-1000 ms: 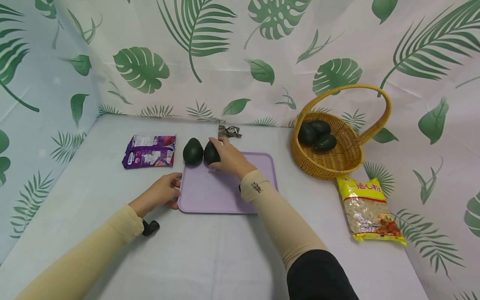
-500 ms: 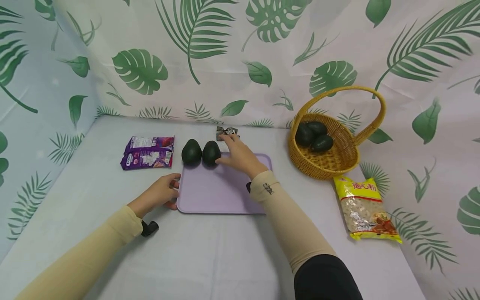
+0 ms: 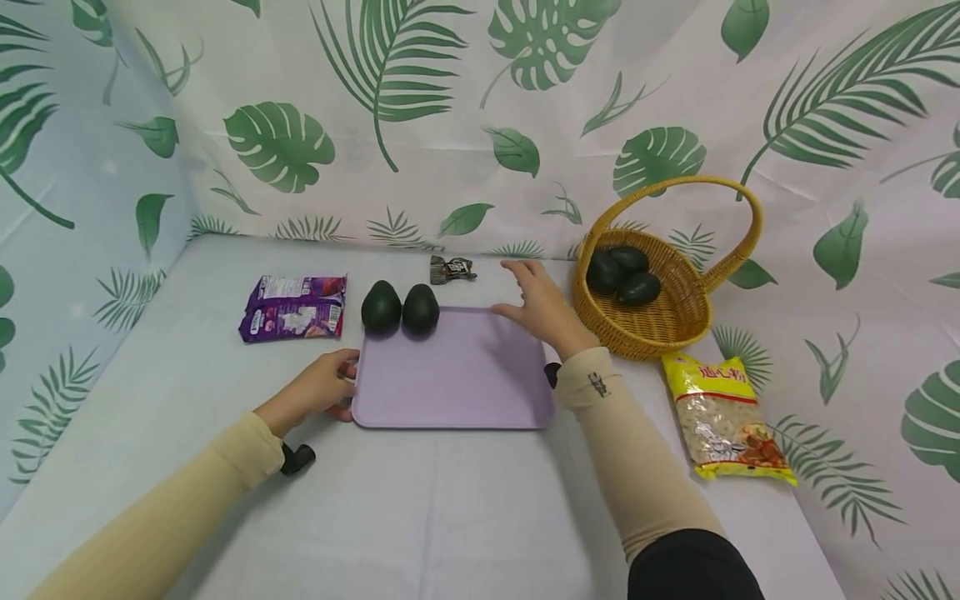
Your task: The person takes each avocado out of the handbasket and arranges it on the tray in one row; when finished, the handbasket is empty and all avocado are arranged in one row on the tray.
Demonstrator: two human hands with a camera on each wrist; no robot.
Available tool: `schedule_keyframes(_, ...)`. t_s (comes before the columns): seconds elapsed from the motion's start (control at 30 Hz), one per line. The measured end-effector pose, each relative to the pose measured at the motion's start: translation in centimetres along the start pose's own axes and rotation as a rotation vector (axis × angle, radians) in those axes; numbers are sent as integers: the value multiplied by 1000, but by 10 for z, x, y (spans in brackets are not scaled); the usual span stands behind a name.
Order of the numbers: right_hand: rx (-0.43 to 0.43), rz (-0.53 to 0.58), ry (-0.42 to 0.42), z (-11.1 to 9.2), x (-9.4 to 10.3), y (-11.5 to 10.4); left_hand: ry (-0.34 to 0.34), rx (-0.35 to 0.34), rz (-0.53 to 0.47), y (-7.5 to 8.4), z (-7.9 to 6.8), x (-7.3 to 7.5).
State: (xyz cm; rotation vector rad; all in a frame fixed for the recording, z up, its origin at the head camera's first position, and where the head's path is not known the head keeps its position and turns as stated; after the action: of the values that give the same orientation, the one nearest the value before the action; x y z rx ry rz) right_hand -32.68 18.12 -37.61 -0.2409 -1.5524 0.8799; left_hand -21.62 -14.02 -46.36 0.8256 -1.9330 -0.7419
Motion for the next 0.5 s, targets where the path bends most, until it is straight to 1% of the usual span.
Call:
schedule_keyframes(0.17,-14,-33,48,-15,33,16,0,6,-2,-1,1,0)
schedule_keyframes(0.23,-32,-48,63,-22,48,25,-2,7,-1,-1,2,0)
schedule_keyframes(0.37,-106,-65,73,-33,78,43,-4,8,-2,-1,2,0)
schedule_keyframes(0.5,-176,-82,81,-39,106,62,-6,9,1,1,2,0)
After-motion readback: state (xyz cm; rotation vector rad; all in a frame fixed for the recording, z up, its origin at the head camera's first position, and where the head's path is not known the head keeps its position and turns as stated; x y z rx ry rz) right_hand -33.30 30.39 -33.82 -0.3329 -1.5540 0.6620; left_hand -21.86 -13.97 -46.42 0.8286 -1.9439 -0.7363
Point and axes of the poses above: each hand's wrist, its own z-axis towards the middle knuckle, its own x-axis out of the back of the hand, y = z × x, the point moved 3 cm from there along z, towards the middle knuckle, and after that the axes turned 12 degrees about z, right-handed, at the moved point
